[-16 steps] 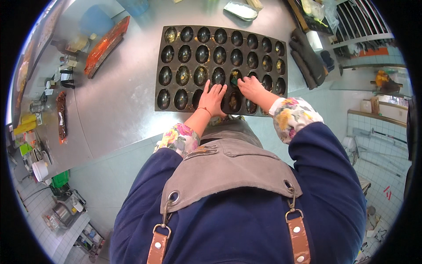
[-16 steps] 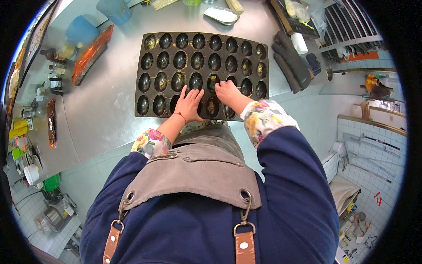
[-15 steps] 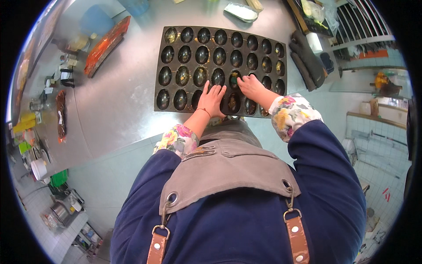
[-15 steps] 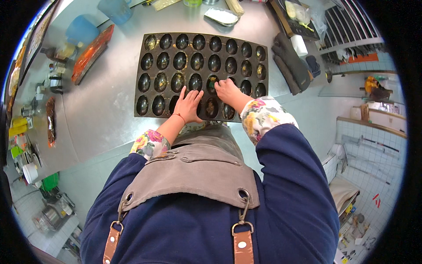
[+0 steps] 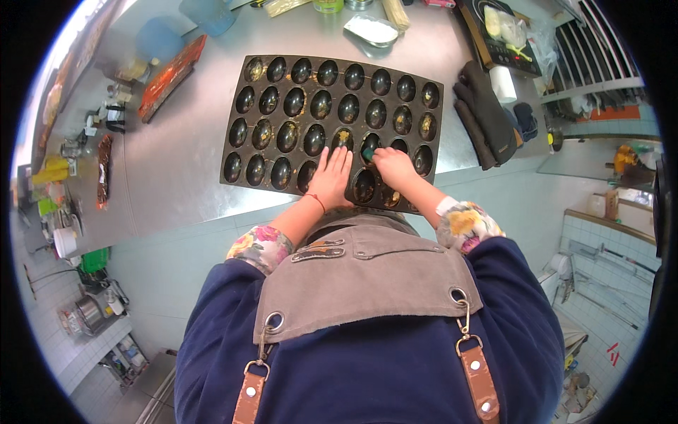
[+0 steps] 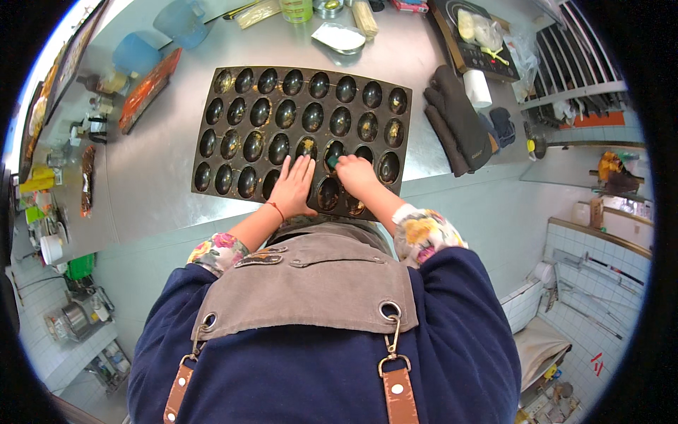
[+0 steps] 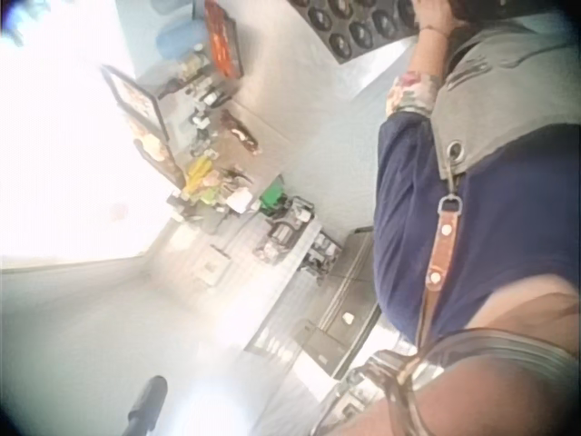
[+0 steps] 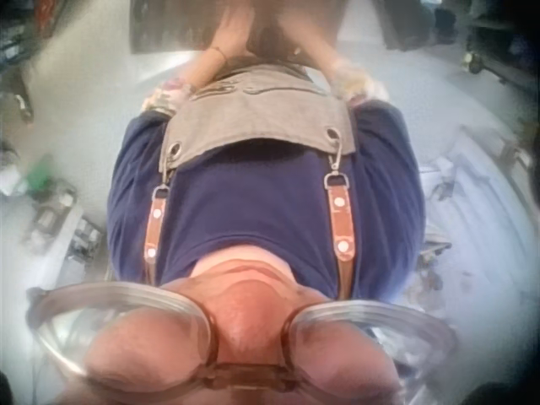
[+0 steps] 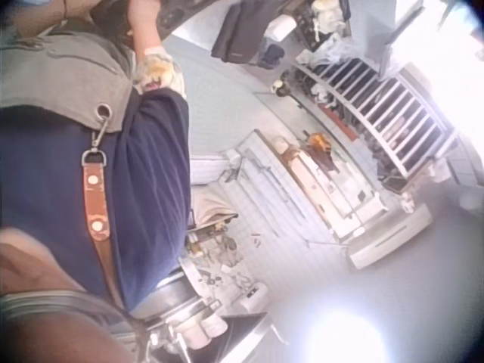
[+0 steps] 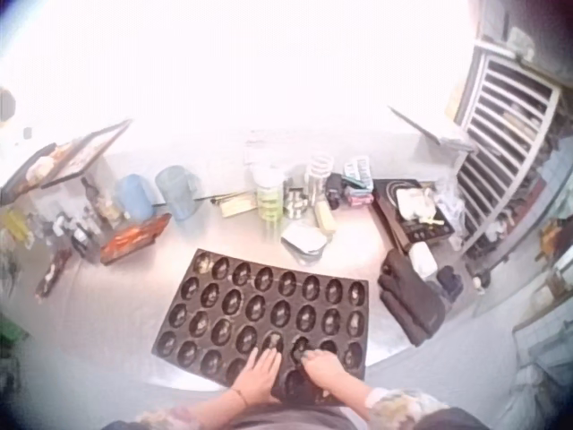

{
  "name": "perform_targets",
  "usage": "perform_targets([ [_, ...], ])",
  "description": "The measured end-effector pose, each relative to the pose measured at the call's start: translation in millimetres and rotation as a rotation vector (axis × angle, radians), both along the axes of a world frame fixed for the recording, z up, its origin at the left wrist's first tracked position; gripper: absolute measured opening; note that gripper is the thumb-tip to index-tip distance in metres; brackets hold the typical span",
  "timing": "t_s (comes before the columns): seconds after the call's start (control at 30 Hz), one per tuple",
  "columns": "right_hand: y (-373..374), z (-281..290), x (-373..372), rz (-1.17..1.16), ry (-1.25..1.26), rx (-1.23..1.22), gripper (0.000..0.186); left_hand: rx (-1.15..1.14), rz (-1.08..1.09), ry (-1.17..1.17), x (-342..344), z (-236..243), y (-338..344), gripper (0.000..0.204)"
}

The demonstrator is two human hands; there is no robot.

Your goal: The person cleans a multi-cavity baking mould by hand, wiping each individual cavity one by one.

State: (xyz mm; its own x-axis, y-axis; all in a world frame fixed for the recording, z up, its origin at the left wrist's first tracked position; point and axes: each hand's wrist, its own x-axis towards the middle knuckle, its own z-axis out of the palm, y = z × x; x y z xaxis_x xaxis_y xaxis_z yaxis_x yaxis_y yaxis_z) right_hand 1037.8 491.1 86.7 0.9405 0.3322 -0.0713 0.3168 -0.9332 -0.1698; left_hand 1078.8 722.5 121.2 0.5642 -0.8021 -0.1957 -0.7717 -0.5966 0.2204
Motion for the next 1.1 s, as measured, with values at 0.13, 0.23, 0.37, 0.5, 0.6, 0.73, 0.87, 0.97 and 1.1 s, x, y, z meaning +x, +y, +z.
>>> perform_targets([
  [0.13,2,-5,14,-0.029,0.390,0.020,0.020,0.142,0.027,0.058,-5,-9,-24,0.142],
  [0.23,3,-28,19,-0.248,0.490,0.368,0.028,0.152,0.041,0.087,-6,-9,-32,0.143],
  [0.37,28,10,18,-0.676,0.791,0.676,0.033,0.079,0.088,0.168,-7,-12,-21,0.142],
  [0.5,40,22,14,-0.994,0.897,0.944,0.043,0.032,0.061,0.207,0,-16,-27,0.141],
  [0.6,65,-17,10,-1.165,0.697,1.479,0.050,0.030,0.032,0.226,2,-18,-27,0.138],
  [0.73,77,-23,24,-1.216,0.521,1.429,0.057,0.005,0.014,0.217,6,-20,-26,0.135],
  [0.87,57,-6,-7,-1.029,0.697,1.296,0.049,0.005,0.021,0.209,6,-17,-24,0.138],
  [0.97,48,8,-6,-1.014,0.758,1.192,0.046,-0.017,0.033,0.202,2,-21,-19,0.138],
  [1.1,59,-10,2,-1.198,0.737,1.458,0.049,-0.006,0.013,0.219,2,-18,-23,0.136],
])
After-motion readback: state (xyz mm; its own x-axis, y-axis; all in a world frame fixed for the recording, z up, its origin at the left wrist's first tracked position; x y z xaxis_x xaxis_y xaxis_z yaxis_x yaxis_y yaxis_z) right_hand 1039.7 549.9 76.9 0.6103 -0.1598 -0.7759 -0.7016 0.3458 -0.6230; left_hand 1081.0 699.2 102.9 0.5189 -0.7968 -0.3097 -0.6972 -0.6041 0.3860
